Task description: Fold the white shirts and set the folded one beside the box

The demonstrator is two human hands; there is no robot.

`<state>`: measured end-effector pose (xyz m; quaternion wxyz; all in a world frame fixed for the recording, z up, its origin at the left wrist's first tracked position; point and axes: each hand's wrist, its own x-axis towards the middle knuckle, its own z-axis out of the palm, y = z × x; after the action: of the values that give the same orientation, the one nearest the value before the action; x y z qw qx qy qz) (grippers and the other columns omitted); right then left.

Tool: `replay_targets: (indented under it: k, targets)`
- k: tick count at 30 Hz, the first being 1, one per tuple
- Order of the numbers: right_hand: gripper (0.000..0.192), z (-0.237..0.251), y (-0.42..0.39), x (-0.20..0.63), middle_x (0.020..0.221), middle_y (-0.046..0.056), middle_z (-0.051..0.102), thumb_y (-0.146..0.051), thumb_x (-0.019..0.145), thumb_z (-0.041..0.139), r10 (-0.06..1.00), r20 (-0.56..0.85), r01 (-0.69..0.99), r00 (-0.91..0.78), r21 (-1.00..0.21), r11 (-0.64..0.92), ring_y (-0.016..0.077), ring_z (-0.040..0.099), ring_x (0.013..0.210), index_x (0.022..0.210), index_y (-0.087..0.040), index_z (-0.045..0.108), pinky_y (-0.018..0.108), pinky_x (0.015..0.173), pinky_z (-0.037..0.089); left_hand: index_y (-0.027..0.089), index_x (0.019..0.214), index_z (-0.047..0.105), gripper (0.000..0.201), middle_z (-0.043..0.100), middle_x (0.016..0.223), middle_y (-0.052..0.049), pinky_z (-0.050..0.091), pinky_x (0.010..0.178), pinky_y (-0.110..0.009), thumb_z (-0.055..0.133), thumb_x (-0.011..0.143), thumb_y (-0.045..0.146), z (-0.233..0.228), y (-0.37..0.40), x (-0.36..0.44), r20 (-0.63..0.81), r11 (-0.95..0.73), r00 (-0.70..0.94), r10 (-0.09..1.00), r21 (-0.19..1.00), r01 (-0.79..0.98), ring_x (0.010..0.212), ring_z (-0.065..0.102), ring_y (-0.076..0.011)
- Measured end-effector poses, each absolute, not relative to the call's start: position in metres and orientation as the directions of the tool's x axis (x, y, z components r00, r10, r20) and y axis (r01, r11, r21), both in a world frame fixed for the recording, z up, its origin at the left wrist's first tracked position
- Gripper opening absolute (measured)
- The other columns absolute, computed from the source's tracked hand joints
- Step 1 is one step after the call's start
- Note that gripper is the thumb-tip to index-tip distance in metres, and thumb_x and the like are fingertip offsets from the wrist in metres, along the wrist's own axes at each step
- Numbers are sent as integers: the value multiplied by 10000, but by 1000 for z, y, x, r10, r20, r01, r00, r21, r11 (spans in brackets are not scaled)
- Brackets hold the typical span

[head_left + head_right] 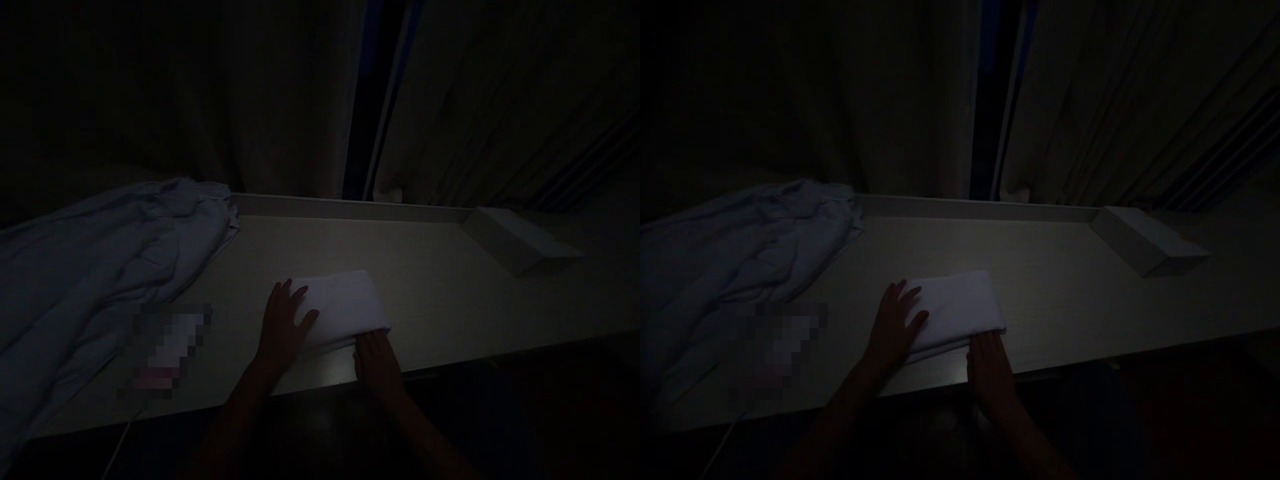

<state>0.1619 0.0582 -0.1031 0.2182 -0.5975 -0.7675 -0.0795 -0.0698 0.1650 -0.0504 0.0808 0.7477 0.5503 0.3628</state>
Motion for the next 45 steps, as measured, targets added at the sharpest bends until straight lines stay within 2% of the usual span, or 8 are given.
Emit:
replay_targets:
  k: [2, 4, 9, 14, 22, 29, 40, 45]
  targets:
    - [343, -100, 62, 159, 1211, 159, 572, -242, 932, 423, 888, 396, 932, -236, -167, 322, 314, 490, 1165, 1249, -158, 526, 503, 982, 416, 278, 1379, 477, 535, 234, 1576, -78, 268, 1106, -540, 495, 895, 506, -60, 164, -65, 332, -354, 195, 923, 535, 767, 1453, 135, -345]
    - [307, -96, 67, 158, 1159, 156, 587, -296, 927, 456, 903, 351, 927, -248, -184, 326, 316, 508, 1111, 1181, -156, 558, 507, 966, 421, 294, 1402, 462, 538, 136, 1608, -73, 234, 1118, -558, 448, 914, 521, -71, 163, -63, 233, -341, 253, 939, 543, 767, 1463, 80, -367]
    - [340, -87, 70, 157, 1124, 147, 598, -437, 899, 529, 917, 295, 931, -266, -166, 324, 335, 493, 1108, 1120, -182, 580, 552, 981, 375, 316, 1429, 429, 540, 76, 1619, -79, 146, 1130, -600, 429, 927, 515, -86, 162, -62, 181, -371, 326, 928, 517, 771, 1462, 3, -391]
    - [395, -86, 70, 156, 1176, 138, 593, -482, 891, 540, 917, 288, 937, -275, -134, 323, 342, 481, 1134, 1189, -224, 568, 569, 992, 346, 264, 1439, 404, 649, 26, 1619, -111, 192, 1137, -576, 529, 868, 547, -82, 161, -63, 206, -362, 299, 932, 572, 736, 1464, 81, -371]
    - [400, -85, 70, 152, 1222, 140, 588, -468, 910, 523, 913, 232, 917, -336, -140, 373, 339, 475, 1161, 1206, -202, 557, 572, 1012, 324, 241, 1415, 408, 561, 148, 1603, -105, 295, 1147, -434, 520, 897, 428, -74, 171, -74, 125, -137, 57, 991, 864, 485, 1452, 221, -259]
    - [527, -84, 67, 127, 1332, 122, 535, -549, 911, 496, 893, 181, 879, -411, -179, 441, 320, 440, 1239, 1327, -225, 482, 555, 1061, 288, 255, 1438, 372, 651, 113, 1613, -75, 206, 1188, -430, 607, 834, 323, -79, 168, -73, 60, -128, 147, 987, 847, 516, 1469, 161, -241]
    - [602, -83, 61, 98, 1438, 93, 456, -510, 924, 494, 843, 199, 818, -499, -213, 535, 326, 383, 1304, 1454, -262, 356, 584, 1091, 264, 214, 1361, 469, 640, 279, 1563, -105, 360, 1109, -413, 681, 763, 294, -72, 175, -84, 29, -90, 168, 985, 927, 364, 1393, 357, -253]
    - [650, -92, 59, 80, 1435, 98, 468, -562, 917, 472, 822, 206, 786, -531, -242, 569, 339, 416, 1280, 1474, -256, 336, 593, 1080, 284, 225, 1353, 480, 656, 307, 1548, -110, 343, 1120, -434, 707, 740, 278, -78, 174, -85, 107, -174, 168, 980, 875, 453, 1401, 343, -257]
